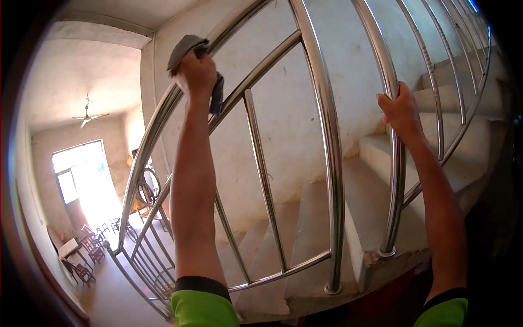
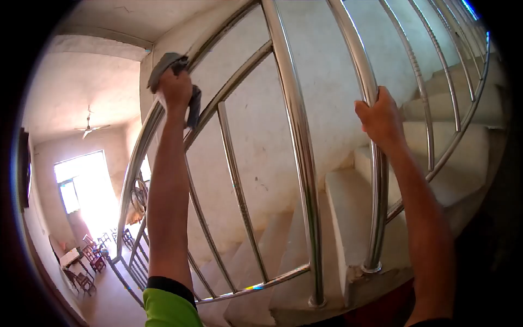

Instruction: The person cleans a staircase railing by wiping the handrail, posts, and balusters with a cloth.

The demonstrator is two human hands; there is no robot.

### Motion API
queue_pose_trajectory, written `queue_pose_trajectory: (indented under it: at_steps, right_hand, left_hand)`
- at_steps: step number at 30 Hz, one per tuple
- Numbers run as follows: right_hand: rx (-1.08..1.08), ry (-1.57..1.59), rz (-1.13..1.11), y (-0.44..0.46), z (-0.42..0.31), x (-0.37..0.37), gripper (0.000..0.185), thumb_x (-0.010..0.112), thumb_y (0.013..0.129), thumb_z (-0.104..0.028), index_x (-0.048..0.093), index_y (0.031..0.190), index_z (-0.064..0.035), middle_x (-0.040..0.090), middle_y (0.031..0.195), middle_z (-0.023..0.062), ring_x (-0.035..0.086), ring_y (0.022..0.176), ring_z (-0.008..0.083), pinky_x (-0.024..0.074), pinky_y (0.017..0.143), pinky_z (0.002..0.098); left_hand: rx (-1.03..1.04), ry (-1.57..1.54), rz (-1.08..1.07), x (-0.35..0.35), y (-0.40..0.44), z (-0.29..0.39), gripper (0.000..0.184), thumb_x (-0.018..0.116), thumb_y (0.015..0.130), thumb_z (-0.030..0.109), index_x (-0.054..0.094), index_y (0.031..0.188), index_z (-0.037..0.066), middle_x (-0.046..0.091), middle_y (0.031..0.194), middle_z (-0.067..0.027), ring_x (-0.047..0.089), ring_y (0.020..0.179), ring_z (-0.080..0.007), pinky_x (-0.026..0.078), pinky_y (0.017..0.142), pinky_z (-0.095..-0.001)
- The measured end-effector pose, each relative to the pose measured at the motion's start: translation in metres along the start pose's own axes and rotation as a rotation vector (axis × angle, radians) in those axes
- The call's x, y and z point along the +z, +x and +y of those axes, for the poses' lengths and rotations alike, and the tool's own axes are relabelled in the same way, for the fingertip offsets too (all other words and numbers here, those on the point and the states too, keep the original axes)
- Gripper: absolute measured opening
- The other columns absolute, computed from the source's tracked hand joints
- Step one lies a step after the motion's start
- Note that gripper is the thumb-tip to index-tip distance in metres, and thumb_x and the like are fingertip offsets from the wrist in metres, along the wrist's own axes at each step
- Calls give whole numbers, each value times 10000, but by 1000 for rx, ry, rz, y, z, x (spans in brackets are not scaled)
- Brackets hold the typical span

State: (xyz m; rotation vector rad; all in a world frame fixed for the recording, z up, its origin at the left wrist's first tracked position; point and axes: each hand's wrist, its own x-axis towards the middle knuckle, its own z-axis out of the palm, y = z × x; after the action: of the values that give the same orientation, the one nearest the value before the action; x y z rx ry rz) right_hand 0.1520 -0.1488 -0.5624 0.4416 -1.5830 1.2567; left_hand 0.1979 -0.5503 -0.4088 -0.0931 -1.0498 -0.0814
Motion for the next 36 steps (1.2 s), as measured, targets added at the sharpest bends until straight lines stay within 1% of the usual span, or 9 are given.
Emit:
queue_pose_trajectory:
  at_steps: [6,10,14,17,21,23,27,31,36]
  right_hand:
    - [-30,2,15,2,5,1,282,658,850,-208,494,921,11,587,685,98,589,516,181,483,509,351]
    - [-14,30,1,-2,-1,-1,280,664,851,-199,494,926,10,590,690,101,593,523,184,486,511,356]
    - [-4,21,0,-2,0,-1,277,668,854,-191,493,927,11,592,691,104,602,533,188,489,510,357]
    - [8,5,-25,-3,-3,-4,278,664,854,-196,492,926,11,594,693,105,607,536,190,489,509,357]
    - [-7,22,-41,-2,-2,-5,279,658,848,-197,491,922,14,593,694,104,603,537,191,489,512,353]
    - [5,32,-47,-1,-2,-6,276,655,847,-194,490,920,15,592,693,104,599,537,188,488,514,352]
    - [14,54,-64,-3,-4,-7,265,646,845,-183,483,914,14,587,689,107,586,540,181,483,517,353]
    - [2,61,-67,0,-3,-8,265,645,845,-180,471,903,11,585,688,108,585,539,183,477,513,355]
    - [19,58,-103,2,1,-8,283,649,843,-189,453,896,9,585,681,115,595,551,190,482,524,365]
  left_hand:
    - [159,-234,-89,35,6,88,326,566,901,343,676,1104,113,689,1094,-170,630,1035,-396,483,895,-458]
    - [-112,-411,-646,30,7,162,321,534,937,311,650,1160,113,672,1174,-152,599,1127,-354,461,937,-424]
    - [-14,-545,-562,46,17,172,352,519,941,349,638,1192,134,671,1193,-141,587,1157,-350,442,972,-411]
    - [-51,-397,-543,50,25,194,439,485,932,436,615,1231,142,663,1211,-146,573,1190,-353,408,1031,-418]
    - [-32,-317,-566,59,29,210,429,492,913,406,620,1226,142,644,1253,-142,551,1222,-354,385,1060,-433]
    - [299,-32,-237,73,32,205,433,490,891,351,606,1261,159,623,1292,-138,529,1252,-345,360,1087,-451]
    - [364,93,-403,78,52,212,513,484,854,311,558,1335,150,590,1343,-158,499,1300,-326,326,1118,-466]
    - [339,-50,-251,82,61,224,458,497,806,158,585,1242,44,546,1359,-186,455,1338,-316,347,1128,-427]
    - [254,41,-491,85,56,221,491,485,825,287,602,1272,121,639,1252,-178,583,1194,-345,431,1027,-452]
